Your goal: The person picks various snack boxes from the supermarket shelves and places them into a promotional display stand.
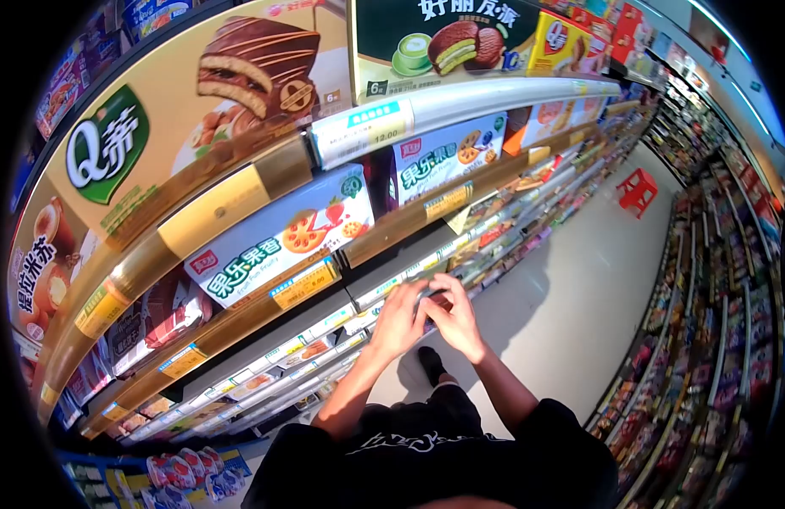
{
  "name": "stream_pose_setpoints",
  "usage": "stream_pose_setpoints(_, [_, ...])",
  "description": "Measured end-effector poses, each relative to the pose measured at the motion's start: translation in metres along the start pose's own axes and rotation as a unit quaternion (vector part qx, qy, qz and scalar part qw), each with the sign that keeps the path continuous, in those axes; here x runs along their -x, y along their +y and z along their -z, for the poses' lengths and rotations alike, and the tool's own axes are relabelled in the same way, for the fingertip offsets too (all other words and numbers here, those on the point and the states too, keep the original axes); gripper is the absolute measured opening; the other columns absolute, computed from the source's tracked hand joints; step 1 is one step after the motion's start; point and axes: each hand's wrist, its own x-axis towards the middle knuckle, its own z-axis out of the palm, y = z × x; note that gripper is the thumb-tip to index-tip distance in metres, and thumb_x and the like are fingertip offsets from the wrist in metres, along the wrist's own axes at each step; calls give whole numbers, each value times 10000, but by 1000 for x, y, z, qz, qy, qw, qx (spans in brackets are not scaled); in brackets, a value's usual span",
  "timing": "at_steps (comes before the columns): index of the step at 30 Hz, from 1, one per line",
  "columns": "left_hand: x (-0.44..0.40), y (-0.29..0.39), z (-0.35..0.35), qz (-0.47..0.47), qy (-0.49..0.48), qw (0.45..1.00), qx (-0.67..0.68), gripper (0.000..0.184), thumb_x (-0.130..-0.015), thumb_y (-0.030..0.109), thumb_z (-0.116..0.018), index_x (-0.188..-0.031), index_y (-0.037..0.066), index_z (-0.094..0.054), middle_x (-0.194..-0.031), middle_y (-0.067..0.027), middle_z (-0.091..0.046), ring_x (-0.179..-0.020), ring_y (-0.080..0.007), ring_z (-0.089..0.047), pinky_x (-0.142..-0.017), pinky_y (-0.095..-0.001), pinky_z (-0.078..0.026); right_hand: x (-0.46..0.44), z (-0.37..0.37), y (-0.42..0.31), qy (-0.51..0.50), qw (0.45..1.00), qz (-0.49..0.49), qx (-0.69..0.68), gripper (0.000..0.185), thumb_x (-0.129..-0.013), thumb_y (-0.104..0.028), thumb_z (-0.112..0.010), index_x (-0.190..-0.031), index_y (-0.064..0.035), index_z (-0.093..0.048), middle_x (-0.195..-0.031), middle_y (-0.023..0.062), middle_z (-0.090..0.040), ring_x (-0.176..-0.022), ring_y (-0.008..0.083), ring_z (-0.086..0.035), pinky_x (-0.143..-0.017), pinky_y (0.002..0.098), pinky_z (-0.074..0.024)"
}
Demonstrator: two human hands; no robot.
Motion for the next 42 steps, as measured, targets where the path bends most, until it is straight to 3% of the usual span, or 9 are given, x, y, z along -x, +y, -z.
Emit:
stream_pose_setpoints(7, [-97, -37, -9, 84, 143, 973, -158, 287, -976, 231, -646, -1204, 57, -661, -1047, -239, -688, -976, -475, -651, -829, -541, -521, -125, 7, 1, -13, 985, 129, 114, 579, -915, -57, -753, -1408, 18, -461, -1301, 189, -583, -1135, 224, -619, -819, 312, -551])
stream_pose_setpoints(8, [-111, -49, -12, 124, 88, 968, -197, 254, -973, 234, -650, -1168, 75, -681, -1021, -212, -696, -934, -458, -659, -802, -532, -525, -137, 9, 6, -30, 984, 110, 139, 645, -898, -100, -742, -1434, 46, -415, -1383, 295, -499, -1209, 470, -558, -1041, 500, -443])
stream_pose_setpoints(9, [-124, -58, -13, 169, 32, 957, -233, 223, -970, 238, -655, -1132, 92, -702, -995, -184, -704, -892, -441, -667, -775, -523, -528, -150, 9, -7, -8, 964, 207, 164, 484, -884, -67, -724, -1319, 49, -547, -1278, 296, -590, -1180, 483, -575, -1028, 523, -448])
stream_pose_setpoints(10, [-129, -74, -12, 250, -16, 959, -132, 424, -968, 278, -639, -1334, 63, -644, -1331, -214, -638, -1251, -412, -588, -1065, -487, -453, -165, 13, 0, -46, 955, 233, 176, 389, -873, -47, -711, -1236, 43, -605, -1199, 279, -633, -1148, 475, -595, -1012, 521, -460])
stream_pose_setpoints(12, [-137, -93, -19, 247, -9, 957, -152, 402, -959, 271, -651, -1304, 65, -649, -1286, -209, -641, -1207, -410, -595, -1024, -485, -457, -186, 16, 11, -78, 931, 275, 228, 206, -849, -23, -682, -1049, 18, -705, -1027, 224, -705, -1050, 453, -641, -954, 509, -493])
stream_pose_setpoints(17, [-138, -122, -49, 187, 79, 959, -199, 348, -934, 256, -681, -1229, 70, -662, -1173, -196, -651, -1100, -405, -610, -921, -481, -469, -210, 36, 44, -146, 895, 302, 295, 215, -880, -108, -694, -1073, -14, -707, -1083, 209, -705, -1058, 437, -622, -974, 528, -465])
stream_pose_setpoints(28, [-85, -99, -52, 16, 217, 941, -261, 237, -881, 222, -747, -1063, 82, -690, -926, -168, -671, -863, -393, -644, -695, -473, -494, -183, 33, 26, -205, 955, 214, -27, 314, -963, 6, -661, -1251, 88, -564, -1236, 211, -651, -1147, 281, -617, -1043, 415, -451])
stream_pose_setpoints(33, [-32, -14, -20, 44, 327, 923, -197, 445, -796, -27, -815, -1173, 86, -604, -1333, -217, -546, -1191, -434, -608, -985, -473, -535, -144, 8, 26, -242, 950, 178, -85, 513, -965, 7, -654, -1412, 73, -411, -1376, 220, -550, -1232, 286, -586, -1075, 408, -458])
stream_pose_setpoints(42, [160, 69, 12, -62, 452, 835, -308, 567, -746, -40, -853, -1214, 126, -578, -1434, -236, -485, -1353, -506, -509, -1088, -590, -490, 34, -68, -30, -316, 896, 293, -106, 533, -889, 47, -628, -1390, 22, -447, -1474, 191, -429, -1340, 315, -488, -1082, 416, -457])
